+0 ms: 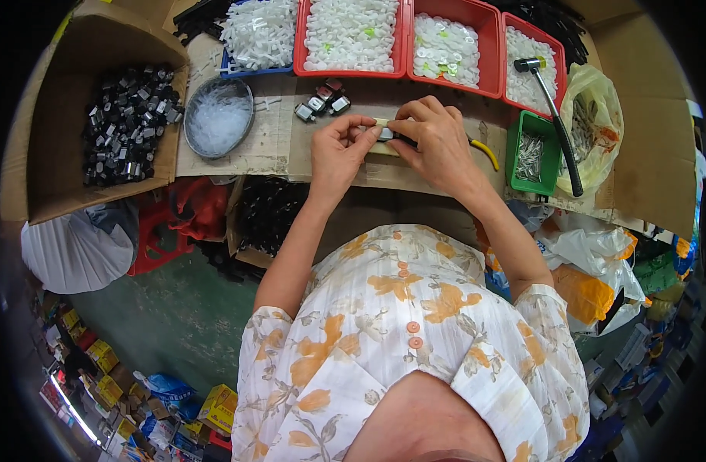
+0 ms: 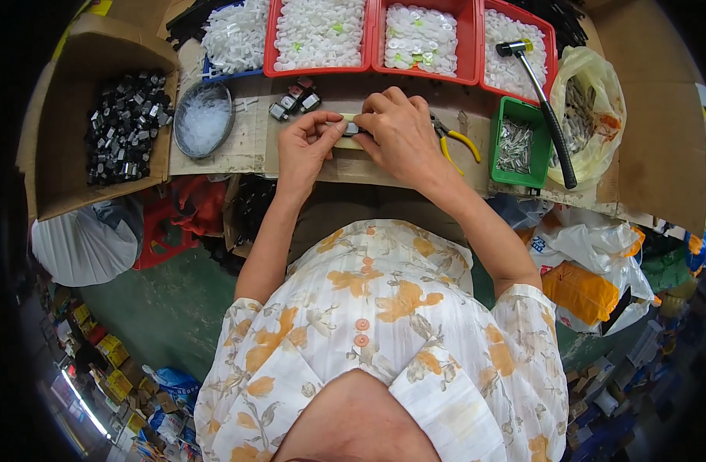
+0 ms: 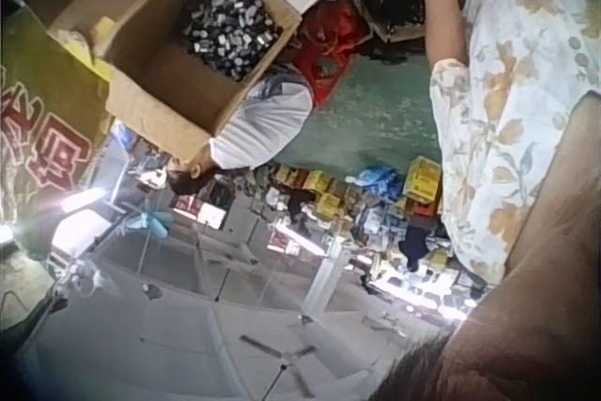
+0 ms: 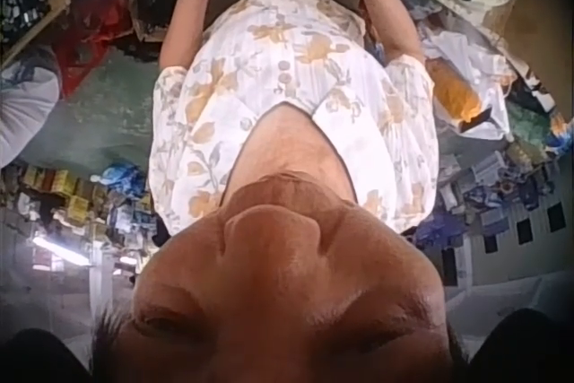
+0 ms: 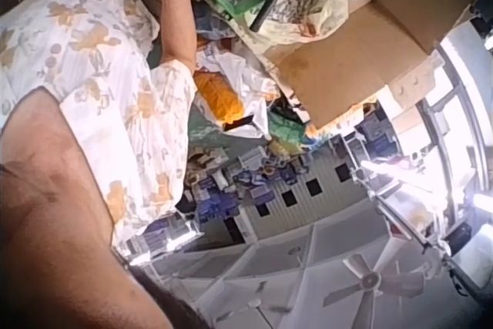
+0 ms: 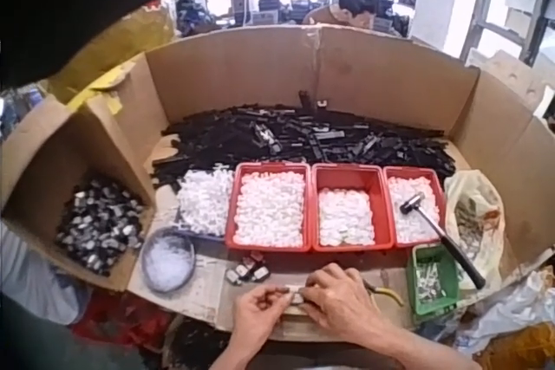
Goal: The person assembles small plastic housings, metal terminals, white washers, and plastic pins by hand on a workbench, using a hammer and pliers to join the components.
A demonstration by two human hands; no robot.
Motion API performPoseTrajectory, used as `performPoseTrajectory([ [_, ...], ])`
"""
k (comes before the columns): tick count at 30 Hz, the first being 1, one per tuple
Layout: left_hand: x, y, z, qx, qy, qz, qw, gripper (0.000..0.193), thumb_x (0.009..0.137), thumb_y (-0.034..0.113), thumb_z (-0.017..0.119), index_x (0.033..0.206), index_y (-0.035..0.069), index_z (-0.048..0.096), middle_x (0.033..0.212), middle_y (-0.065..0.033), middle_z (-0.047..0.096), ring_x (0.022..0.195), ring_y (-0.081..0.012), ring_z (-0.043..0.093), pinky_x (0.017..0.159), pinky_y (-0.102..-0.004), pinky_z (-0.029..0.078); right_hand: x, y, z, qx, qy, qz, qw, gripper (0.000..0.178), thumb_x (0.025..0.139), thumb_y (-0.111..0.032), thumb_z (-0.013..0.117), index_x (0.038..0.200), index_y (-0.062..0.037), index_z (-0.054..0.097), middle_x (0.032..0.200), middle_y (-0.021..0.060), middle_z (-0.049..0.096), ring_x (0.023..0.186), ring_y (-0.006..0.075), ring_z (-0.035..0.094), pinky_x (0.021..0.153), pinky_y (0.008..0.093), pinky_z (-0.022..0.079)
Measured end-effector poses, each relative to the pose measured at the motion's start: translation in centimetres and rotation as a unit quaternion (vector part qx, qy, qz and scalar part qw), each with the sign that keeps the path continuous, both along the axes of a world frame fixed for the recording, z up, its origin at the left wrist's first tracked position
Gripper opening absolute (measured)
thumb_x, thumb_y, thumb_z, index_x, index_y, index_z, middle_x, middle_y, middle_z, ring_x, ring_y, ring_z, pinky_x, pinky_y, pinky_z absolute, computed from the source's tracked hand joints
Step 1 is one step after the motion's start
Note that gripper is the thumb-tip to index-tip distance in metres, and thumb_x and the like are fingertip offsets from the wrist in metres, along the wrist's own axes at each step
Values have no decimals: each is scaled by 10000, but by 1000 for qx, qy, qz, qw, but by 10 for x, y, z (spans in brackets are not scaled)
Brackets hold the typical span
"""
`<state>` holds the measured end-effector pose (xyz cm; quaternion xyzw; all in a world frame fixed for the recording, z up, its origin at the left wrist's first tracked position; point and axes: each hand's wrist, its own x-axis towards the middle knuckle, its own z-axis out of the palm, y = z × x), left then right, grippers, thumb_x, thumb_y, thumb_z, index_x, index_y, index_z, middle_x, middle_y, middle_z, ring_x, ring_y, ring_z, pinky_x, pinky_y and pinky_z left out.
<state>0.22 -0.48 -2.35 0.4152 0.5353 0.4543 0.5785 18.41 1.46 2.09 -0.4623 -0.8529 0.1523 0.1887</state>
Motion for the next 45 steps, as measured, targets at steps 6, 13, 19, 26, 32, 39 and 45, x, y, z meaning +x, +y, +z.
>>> performPoseTrajectory([
  [6,-1,1,2,17,32,-12,999,146,878,88,738,1001,24,690,708,74,560,611,9,471,511,-167,381,-4,4,7,33,-56,22,998,178,777,-193,751,919,-87,731,954,38,619,1015,236,553,887,420,404],
  [13,1,3,-11,92,80,11,993,137,820,97,770,913,27,696,617,49,503,571,-35,441,508,-233,376,0,13,-3,17,42,47,998,270,727,-168,780,972,-81,710,1033,83,611,1013,286,571,823,425,455],
  [19,7,0,-9,107,112,24,988,181,816,123,769,927,2,695,610,20,550,566,-58,492,518,-252,406,-3,9,-2,-1,102,49,994,269,687,-33,784,939,-8,694,879,113,567,847,294,554,705,383,450],
  [26,8,-1,-1,106,134,22,985,172,819,102,764,936,-6,698,584,53,488,557,-41,429,516,-237,385,0,3,-16,-68,178,-20,981,242,714,-23,781,947,3,720,817,89,556,826,237,539,705,341,437],
  [32,9,2,5,83,154,5,984,168,820,95,760,950,7,701,580,62,441,553,-42,402,509,-242,367,1,4,-11,-39,138,0,990,263,713,-45,794,963,-15,718,850,91,590,827,247,548,719,346,450],
  [39,-6,-34,4,138,21,111,984,220,823,34,736,1042,26,716,668,24,540,617,-40,492,546,-217,407,32,-15,6,12,134,-33,990,232,777,-27,771,1002,-14,717,963,102,639,935,248,607,815,339,482],
  [45,-119,-130,-60,46,271,270,923,111,879,115,712,906,9,728,713,-54,616,571,-120,552,540,-258,442,76,-29,18,69,138,-134,979,161,845,26,708,1005,15,723,978,95,669,918,182,632,839,282,485],
])
